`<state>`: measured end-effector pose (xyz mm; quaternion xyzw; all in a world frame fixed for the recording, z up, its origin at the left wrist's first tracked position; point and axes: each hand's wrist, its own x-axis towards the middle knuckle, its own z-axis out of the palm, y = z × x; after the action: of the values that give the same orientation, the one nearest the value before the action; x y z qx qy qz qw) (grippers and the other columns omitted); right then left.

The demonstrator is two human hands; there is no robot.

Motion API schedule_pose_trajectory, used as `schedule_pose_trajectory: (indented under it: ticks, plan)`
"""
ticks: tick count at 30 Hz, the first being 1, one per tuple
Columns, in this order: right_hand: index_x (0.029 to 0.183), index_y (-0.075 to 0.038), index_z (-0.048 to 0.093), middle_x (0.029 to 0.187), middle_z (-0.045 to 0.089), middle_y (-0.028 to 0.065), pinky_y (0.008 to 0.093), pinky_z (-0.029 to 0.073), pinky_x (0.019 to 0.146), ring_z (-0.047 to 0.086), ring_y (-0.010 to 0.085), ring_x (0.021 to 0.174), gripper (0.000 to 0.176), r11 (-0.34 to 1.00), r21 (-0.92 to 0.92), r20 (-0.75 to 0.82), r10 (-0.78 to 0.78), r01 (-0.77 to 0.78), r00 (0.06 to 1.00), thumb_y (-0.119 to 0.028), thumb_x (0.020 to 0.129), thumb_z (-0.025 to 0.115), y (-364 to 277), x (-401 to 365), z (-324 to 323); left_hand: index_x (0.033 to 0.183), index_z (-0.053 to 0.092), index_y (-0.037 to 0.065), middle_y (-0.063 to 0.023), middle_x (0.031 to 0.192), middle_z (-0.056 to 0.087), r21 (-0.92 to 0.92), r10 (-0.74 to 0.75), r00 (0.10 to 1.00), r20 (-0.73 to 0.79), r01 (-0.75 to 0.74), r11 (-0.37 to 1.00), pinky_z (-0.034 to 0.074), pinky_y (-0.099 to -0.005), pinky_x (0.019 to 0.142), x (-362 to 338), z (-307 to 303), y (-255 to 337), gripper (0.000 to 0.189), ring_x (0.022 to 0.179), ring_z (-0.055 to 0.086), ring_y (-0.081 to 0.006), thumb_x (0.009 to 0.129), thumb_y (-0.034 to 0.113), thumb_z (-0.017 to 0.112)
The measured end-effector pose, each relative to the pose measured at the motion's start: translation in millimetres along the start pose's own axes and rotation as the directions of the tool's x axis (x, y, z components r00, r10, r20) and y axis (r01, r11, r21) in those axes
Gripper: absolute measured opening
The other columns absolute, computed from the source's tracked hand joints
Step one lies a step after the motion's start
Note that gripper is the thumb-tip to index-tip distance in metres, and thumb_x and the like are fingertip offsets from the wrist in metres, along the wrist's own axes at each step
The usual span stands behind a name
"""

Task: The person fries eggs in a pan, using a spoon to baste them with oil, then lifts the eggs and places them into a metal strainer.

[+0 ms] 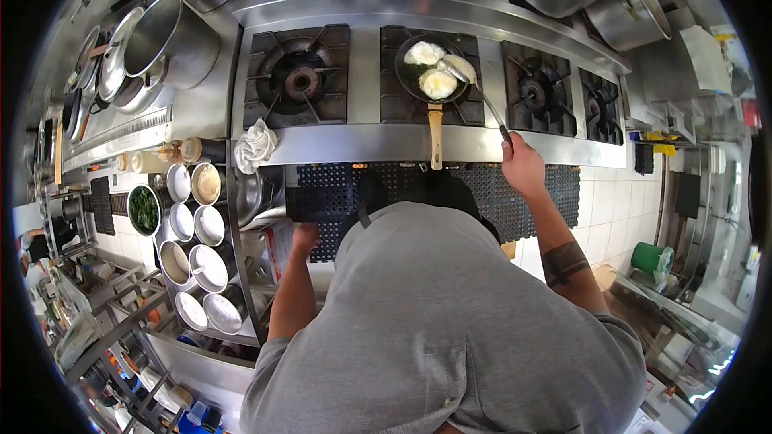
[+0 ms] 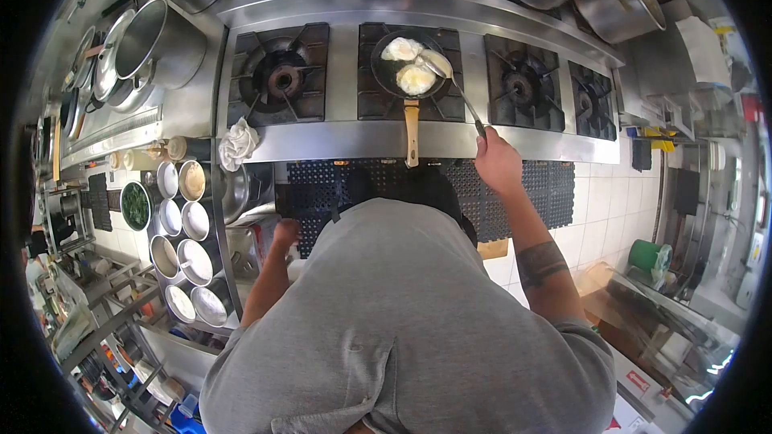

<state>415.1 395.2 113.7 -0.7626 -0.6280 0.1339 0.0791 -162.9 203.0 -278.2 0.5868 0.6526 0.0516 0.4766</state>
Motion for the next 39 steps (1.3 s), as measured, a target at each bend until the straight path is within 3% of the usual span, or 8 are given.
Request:
schedule_pose_trajectory:
  ticks: [6,13,15,20,25,27,31,39]
  plan:
    - [0.116,-0.008,0.063,0.088,0.069,0.0261,0.0574,0.051,0.077,0.066,0.0484,0.088,0.027,0.989,0.15,0.061,-0.014,0.005,0.998,-0.029,0.099,0.057,-25.4,12.2,25.0,0.109,0.067,0.006,-0.0041,0.078,0.066,-0.574,-0.443,0.896,0.034,0.38,0.725,0.049,-0.0297,0.051,-8.4,-33.0,74.4,0.017,0.061,0.064,-0.015,0.096,0.015,0.059]
    - [0.113,-0.004,0.065,0.089,0.07,0.025,0.0537,0.054,0.077,0.068,0.0455,0.086,0.031,0.988,0.152,0.053,-0.025,0.016,0.998,-0.031,0.099,0.058,-41.7,26.8,58.4,0.086,0.067,0.002,-0.0139,0.075,0.068,-0.57,-0.473,0.878,-0.07,0.354,0.741,0.058,-0.0409,0.068,-13.4,-29.9,69.2,0.015,0.073,0.071,-0.0312,0.082,0.017,0.065]
    - [0.114,-0.004,0.065,0.086,0.071,0.0217,0.0514,0.056,0.073,0.07,0.0417,0.079,0.032,0.99,0.137,0.061,-0.049,0.041,0.997,-0.032,0.1,0.058,-41.8,27.7,57.2,0.084,0.067,0.004,-0.0146,0.081,0.07,-0.176,-0.146,0.984,-0.099,0.127,0.976,0.058,-0.0425,0.068,-4.1,-8.6,15.9,0.01,0.078,0.072,-0.0319,0.082,0.014,0.066]
    - [0.11,-0.002,0.065,0.067,0.055,0.001,0.0296,0.048,0.045,0.046,0.0086,0.043,0.03,0.35,0.72,0.633,0.023,-0.6,0.773,-0.029,0.101,0.06,-23.1,9.2,38.8,0.084,0.068,0.004,-0.0172,0.092,0.071,-0.165,-0.317,0.943,0.102,0.331,0.929,0.058,-0.0475,0.074,-23.0,-10.1,27.8,0.012,0.088,0.072,-0.0352,0.078,0.015,0.072]
    - [0.113,-0.002,0.065,0.066,0.055,0.0001,0.0299,0.046,0.047,0.044,0.0079,0.044,0.028,0.433,0.697,0.595,0.093,-0.571,0.798,-0.028,0.102,0.06,4.3,-1.1,8.9,0.082,0.069,0.004,-0.018,0.088,0.072,0.004,-0.125,0.992,0.033,0.125,0.992,0.058,-0.0472,0.071,-19.9,7.5,4.1,0.013,0.084,0.072,-0.036,0.078,0.016,0.072]
    - [0.109,-0.003,0.064,0.077,0.068,0.0168,0.0455,0.054,0.061,0.067,0.0305,0.062,0.027,0.937,0.334,0.145,0.052,-0.099,0.988,-0.028,0.1,0.057,18.2,-0.9,15.8,0.082,0.07,0.004,-0.0182,0.084,0.071,-0.157,-0.13,0.991,-0.017,0.126,0.979,0.058,-0.0451,0.064,-10.2,9.7,0.7,0.014,0.075,0.071,-0.0373,0.081,0.018,0.07]
    - [0.112,-0.006,0.063,0.088,0.07,0.0256,0.0566,0.051,0.074,0.066,0.0485,0.088,0.026,1.0,-0.018,-0.028,-0.01,0.01,1.0,-0.028,0.1,0.056,-4.8,-1.4,-4.3,0.083,0.072,0.004,-0.0128,0.074,0.07,-0.254,-0.226,0.972,-0.059,0.204,0.946,0.056,-0.0408,0.056,6.0,-0.2,22.9,0.018,0.061,0.069,-0.0282,0.088,0.019,0.063]
    - [0.116,-0.007,0.065,0.087,0.07,0.0241,0.0556,0.052,0.077,0.066,0.0482,0.088,0.029,0.968,0.25,0.072,-0.007,-0.011,0.997,-0.029,0.099,0.059,-39.9,18.6,36.4,0.087,0.072,0.005,-0.0083,0.069,0.069,-0.531,-0.404,0.913,-0.051,0.318,0.785,0.055,-0.038,0.056,-12.1,-49.4,109.8,0.024,0.061,0.069,-0.0204,0.091,0.025,0.059]
